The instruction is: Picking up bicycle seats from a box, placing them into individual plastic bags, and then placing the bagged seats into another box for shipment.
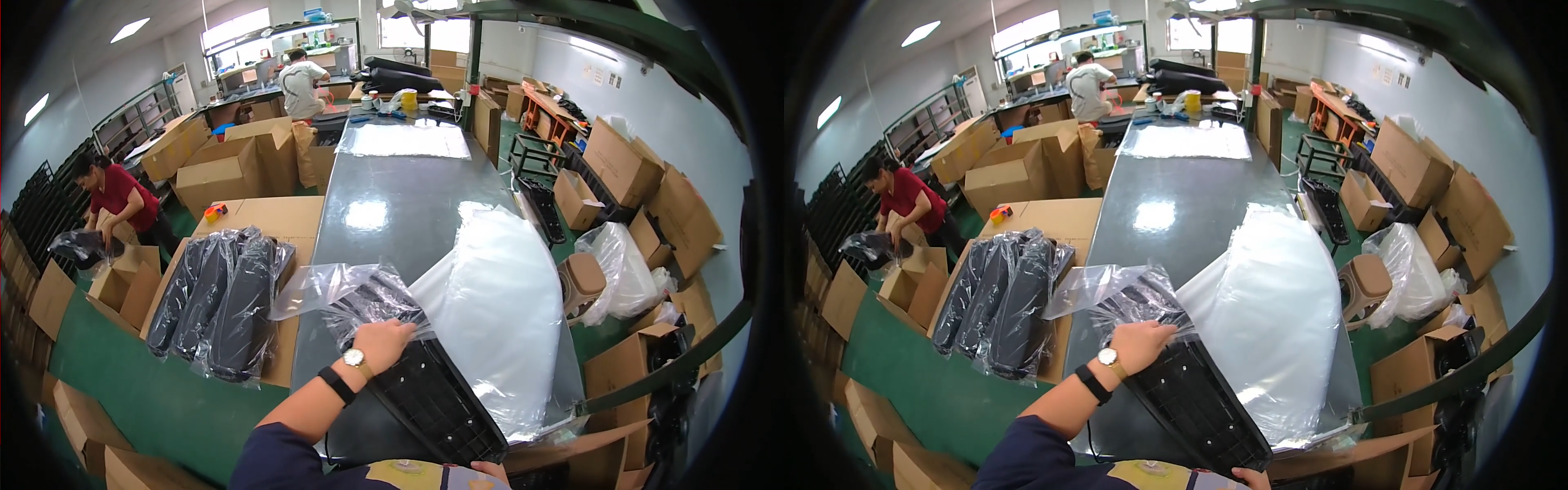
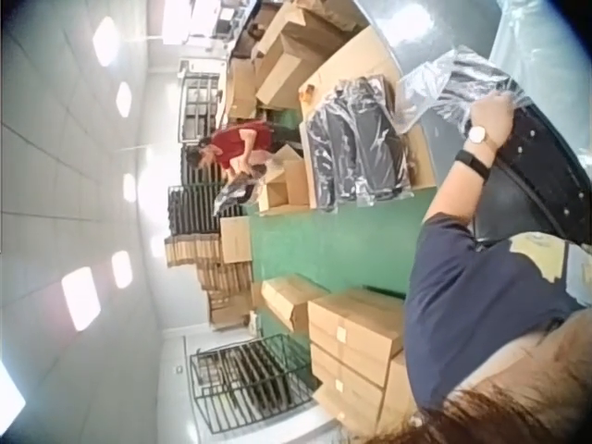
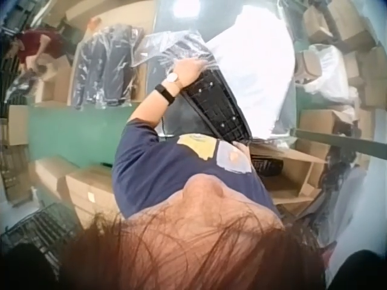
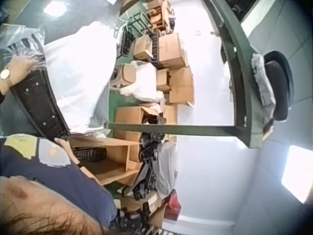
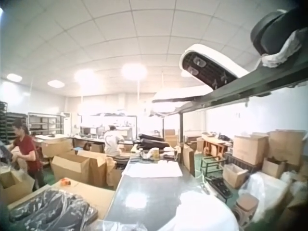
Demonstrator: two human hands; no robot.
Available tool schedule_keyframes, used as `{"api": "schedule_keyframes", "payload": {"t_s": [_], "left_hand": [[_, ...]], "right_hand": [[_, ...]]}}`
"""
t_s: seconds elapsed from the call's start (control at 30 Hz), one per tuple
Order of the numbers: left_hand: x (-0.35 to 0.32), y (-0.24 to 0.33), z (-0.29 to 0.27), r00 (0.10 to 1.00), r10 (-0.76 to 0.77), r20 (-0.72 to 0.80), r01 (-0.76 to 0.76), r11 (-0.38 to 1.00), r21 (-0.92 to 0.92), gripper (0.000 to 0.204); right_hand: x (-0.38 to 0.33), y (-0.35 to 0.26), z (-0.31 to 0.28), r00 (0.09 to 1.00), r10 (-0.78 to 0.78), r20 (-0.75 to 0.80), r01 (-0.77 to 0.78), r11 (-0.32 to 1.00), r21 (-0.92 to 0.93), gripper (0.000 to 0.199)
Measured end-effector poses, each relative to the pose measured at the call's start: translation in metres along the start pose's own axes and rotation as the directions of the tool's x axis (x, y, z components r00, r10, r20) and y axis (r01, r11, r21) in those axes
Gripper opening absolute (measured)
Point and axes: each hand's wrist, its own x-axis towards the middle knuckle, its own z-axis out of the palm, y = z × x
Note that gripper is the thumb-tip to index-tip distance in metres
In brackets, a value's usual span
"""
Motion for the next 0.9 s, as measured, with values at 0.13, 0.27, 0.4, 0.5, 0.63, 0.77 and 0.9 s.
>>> {"api": "schedule_keyframes", "payload": {"t_s": [0.13, 0.27, 0.4, 0.5, 0.63, 0.77, 0.9], "left_hand": [[-0.028, -0.033, -0.013, 0.999, -0.011, -0.039, 0.015, 0.995, 0.097, 0.012], [-0.054, -0.039, -0.042, 0.964, -0.125, -0.235, 0.157, 0.98, 0.122, 0.017], [-0.076, -0.031, -0.041, 0.925, -0.207, -0.318, 0.151, 0.97, -0.192, 0.027], [-0.071, -0.012, -0.032, 0.926, -0.184, -0.33, 0.09, 0.956, -0.28, 0.032], [-0.043, -0.009, -0.026, 0.913, -0.175, -0.368, 0.044, 0.94, -0.337, 0.026], [-0.038, 0.007, -0.029, 0.926, -0.067, -0.372, -0.041, 0.961, -0.274, 0.035], [-0.041, 0.022, -0.012, 0.968, 0.12, -0.218, -0.171, 0.958, -0.229, 0.033]], "right_hand": [[0.001, 0.007, -0.011, 0.978, 0.153, 0.14, -0.188, 0.938, 0.292, 0.051], [-0.022, -0.041, 0.056, 0.995, 0.004, 0.101, -0.025, 0.979, 0.203, 0.052], [-0.024, -0.072, 0.102, 0.982, -0.153, 0.109, 0.144, 0.986, 0.079, 0.054], [-0.022, -0.08, 0.122, 0.96, -0.247, 0.135, 0.253, 0.967, -0.033, 0.055], [-0.024, -0.089, 0.12, 0.943, -0.318, 0.101, 0.334, 0.908, -0.252, 0.058], [-0.023, -0.093, 0.176, 0.87, -0.451, 0.199, 0.483, 0.861, -0.16, 0.056], [-0.019, -0.105, 0.212, 0.967, 0.033, 0.253, -0.007, 0.995, -0.103, 0.04]]}}
